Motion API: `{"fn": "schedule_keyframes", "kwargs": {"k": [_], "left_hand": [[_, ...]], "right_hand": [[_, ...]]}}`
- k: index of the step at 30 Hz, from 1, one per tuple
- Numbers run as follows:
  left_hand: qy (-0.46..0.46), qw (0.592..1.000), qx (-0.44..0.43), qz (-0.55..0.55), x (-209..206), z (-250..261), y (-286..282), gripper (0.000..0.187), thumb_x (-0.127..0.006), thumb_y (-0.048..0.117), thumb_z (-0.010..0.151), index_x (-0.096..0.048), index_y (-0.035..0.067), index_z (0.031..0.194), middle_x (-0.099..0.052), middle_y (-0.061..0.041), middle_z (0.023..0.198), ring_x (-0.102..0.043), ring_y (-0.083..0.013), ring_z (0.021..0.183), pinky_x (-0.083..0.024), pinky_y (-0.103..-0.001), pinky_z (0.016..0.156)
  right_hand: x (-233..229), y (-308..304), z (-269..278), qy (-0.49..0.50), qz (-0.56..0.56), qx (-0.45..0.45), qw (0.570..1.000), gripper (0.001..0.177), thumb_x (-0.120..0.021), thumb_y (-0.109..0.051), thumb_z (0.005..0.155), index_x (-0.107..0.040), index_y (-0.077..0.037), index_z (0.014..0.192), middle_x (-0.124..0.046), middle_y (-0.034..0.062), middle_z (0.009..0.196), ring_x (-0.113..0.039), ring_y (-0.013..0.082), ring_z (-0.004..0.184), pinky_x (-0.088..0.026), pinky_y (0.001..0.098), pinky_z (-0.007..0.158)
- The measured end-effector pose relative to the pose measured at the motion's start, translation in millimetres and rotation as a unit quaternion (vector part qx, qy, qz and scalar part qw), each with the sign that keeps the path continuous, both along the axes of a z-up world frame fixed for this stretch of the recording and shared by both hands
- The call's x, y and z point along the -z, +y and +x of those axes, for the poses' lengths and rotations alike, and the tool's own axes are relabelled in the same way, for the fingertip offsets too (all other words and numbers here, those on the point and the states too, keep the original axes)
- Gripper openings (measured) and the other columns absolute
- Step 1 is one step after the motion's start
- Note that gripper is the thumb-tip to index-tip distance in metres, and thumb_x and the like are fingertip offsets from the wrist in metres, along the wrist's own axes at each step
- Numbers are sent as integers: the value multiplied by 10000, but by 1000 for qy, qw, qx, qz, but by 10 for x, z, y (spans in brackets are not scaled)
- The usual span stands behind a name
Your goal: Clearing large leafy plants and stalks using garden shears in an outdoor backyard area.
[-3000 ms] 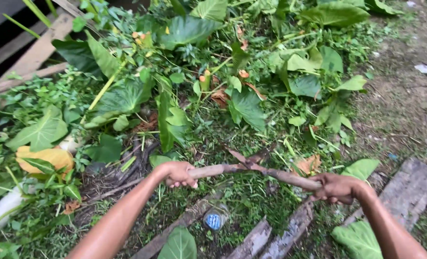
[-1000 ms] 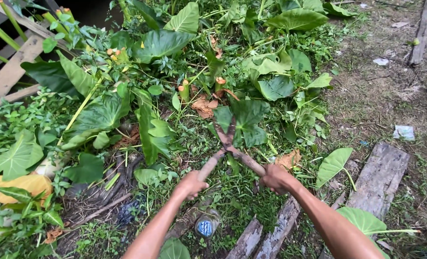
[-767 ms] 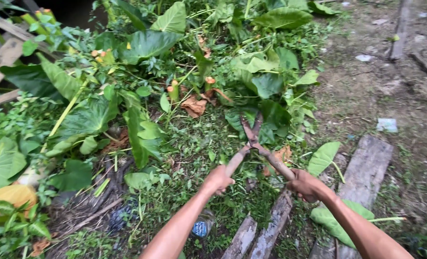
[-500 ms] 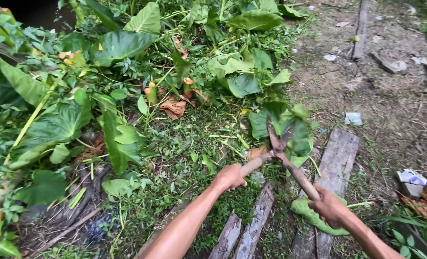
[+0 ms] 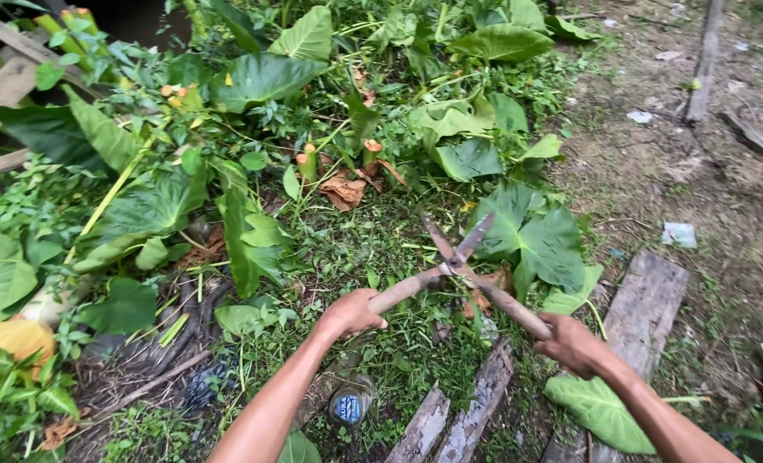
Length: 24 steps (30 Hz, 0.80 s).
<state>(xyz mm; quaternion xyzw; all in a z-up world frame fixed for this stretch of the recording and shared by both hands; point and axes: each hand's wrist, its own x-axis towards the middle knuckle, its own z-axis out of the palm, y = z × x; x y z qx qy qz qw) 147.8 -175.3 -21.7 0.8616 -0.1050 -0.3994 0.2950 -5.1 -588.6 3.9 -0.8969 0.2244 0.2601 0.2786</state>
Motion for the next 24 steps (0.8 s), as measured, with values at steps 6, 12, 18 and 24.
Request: {"fn": "schedule_keyframes", "kwargs": {"k": [6,12,18,24], "left_hand": [[12,996,-77,36,65,124,288,663,-828,251,835,-518,218,1420,-683,-32,797,-464,-90,445,-389,-246,392],[41,997,-61,-18,285,589,-164,483,-826,227,861,-607,109,1275,-642,5,704,-456,-78,435,-355,-224,361],[-42,980,-187,-51,964,92,-1528,782,-611,-49,899,-219,49,1568,-666,-92,718,-551,-180,482,-444,-284,386],[-98,978,-145,-113,1287,222,-1566,423,-681,102,878,-576,-20,1269,-680,-99,831,-633,-163,548,-461,-268,425]], "right_hand": [[-58,660,431,8,19,-59,998,657,-795,-229,878,-515,-98,1457,-755,100,840,-607,150,519,-527,319,477],[88,297,771,15,51,10,999,649,-756,-186,887,-488,-88,1470,-721,48,844,-611,168,500,-539,304,448],[1048,676,999,-104,18,76,991,474,-680,-200,906,-509,-83,1332,-721,158,844,-649,222,585,-513,365,506],[834,682,840,-104,105,173,974,407,-675,-157,899,-523,-13,1249,-667,196,778,-612,285,541,-501,448,480]]}}
